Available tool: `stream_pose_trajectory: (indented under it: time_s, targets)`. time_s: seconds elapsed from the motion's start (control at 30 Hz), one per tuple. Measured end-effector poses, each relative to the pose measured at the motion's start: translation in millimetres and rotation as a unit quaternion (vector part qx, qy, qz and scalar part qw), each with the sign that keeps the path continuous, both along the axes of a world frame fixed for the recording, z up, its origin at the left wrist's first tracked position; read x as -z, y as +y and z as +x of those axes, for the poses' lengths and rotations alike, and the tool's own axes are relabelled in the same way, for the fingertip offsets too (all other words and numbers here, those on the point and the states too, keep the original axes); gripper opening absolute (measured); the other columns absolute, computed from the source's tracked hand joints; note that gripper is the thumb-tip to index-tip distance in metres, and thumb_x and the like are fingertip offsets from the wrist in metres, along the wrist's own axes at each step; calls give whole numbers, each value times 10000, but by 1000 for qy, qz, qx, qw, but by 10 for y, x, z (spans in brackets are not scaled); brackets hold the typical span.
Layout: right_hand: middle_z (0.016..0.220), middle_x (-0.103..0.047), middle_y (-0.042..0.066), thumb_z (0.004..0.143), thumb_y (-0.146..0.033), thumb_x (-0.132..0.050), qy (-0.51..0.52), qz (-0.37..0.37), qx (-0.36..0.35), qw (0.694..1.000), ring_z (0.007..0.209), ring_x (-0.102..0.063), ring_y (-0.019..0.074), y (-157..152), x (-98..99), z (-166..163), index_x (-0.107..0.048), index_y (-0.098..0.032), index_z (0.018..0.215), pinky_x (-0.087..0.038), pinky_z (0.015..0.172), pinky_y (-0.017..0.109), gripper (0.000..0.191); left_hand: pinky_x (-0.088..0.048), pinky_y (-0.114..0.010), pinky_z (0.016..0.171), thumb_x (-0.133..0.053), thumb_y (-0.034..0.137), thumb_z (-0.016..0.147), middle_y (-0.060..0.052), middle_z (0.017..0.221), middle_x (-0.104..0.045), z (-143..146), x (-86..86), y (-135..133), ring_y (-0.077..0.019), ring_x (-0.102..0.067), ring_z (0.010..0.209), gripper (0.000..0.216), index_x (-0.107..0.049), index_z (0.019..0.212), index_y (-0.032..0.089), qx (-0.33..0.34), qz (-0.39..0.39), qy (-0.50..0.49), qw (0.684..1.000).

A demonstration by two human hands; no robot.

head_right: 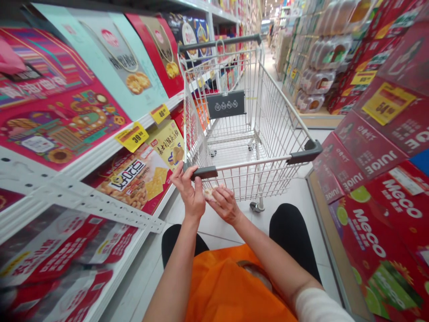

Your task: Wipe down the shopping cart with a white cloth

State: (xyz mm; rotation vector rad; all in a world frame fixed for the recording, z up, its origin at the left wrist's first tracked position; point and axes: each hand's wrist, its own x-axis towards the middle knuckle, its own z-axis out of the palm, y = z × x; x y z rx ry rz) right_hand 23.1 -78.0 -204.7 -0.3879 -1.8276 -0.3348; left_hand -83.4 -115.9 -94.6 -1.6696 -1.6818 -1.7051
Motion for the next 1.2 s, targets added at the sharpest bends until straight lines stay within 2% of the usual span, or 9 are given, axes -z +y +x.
stream_pose_trajectory:
  time_s: [0.13,0.27,0.43,0.53,0.7,0.87,1.0,1.1,1.2]
  targets:
    - [1144,-628,99,877,-104,-604,-36,-33,-1,999,1147,-517,224,-30,-18,-149,-679,-207,956,-526,882,396,150,-378,-411,1100,-437,309,991,-123,1413,-375,-10,20,3,-223,-419,1350,293,-568,1244,244,-2,4,1,1000]
    - [1105,-627,99,860,-101,-637,-61,-3,13,998,1083,-518,213,34,-4,77,-684,-209,1008,-525,856,377,189,-368,-417,1111,-430,300,993,-126,1415,-383,-22,9,-15,-227,-407,1366,294,-563,1250,243,-3,-2,20,1000]
    - [1028,-597,82,868,-162,-657,58,-12,187,981,992,-542,190,222,62,729,-667,-204,941,-508,814,332,85,-375,-428,1103,-429,314,994,-118,1401,-395,3,-7,-7,-226,-418,1352,293,-559,1251,260,4,-3,16,1000]
    - [1029,-558,101,875,-147,-615,103,-25,228,968,988,-533,209,262,62,885,-655,-172,955,-492,807,362,92,-369,-442,1105,-417,342,996,-116,1390,-397,44,-4,21,-230,-424,1342,289,-569,1227,258,-3,11,1,1000]
    - [1075,-512,112,863,-86,-559,124,-72,221,965,998,-529,209,90,43,474,-633,-164,1051,-505,814,367,217,-348,-441,1123,-306,439,1014,-115,1433,-369,70,-7,4,-237,-395,1374,404,-573,1256,257,23,7,-36,999]
    - [1107,-574,115,897,-100,-537,52,-72,82,993,1020,-533,202,-160,99,-212,-644,-193,1086,-498,862,353,236,-320,-431,1152,-69,626,966,-119,1424,-399,1,-47,-78,-238,-393,1378,712,-590,1263,243,67,-16,-53,996]
    - [1170,-642,153,917,-164,-554,-32,-95,0,995,1063,-539,231,-253,226,-603,-671,-152,1105,-487,903,376,221,-277,-427,1182,-32,656,944,-119,1441,-387,-40,-83,-116,-237,-385,1381,772,-593,1274,241,88,-40,-55,994]
    - [1174,-652,140,927,-169,-544,-19,-116,34,993,1071,-560,228,-256,282,-617,-647,-165,1192,-495,913,365,284,-295,-427,1171,-62,642,956,-115,1432,-380,-50,-87,-129,-235,-387,1377,735,-590,1281,248,95,-38,-54,993]
    - [1168,-627,118,913,-159,-581,20,-102,88,991,1061,-577,213,-199,279,-336,-600,-220,1280,-511,903,345,373,-342,-422,1136,-68,625,966,-108,1417,-377,-50,-74,-133,-230,-409,1354,706,-581,1292,265,103,-38,-50,993]
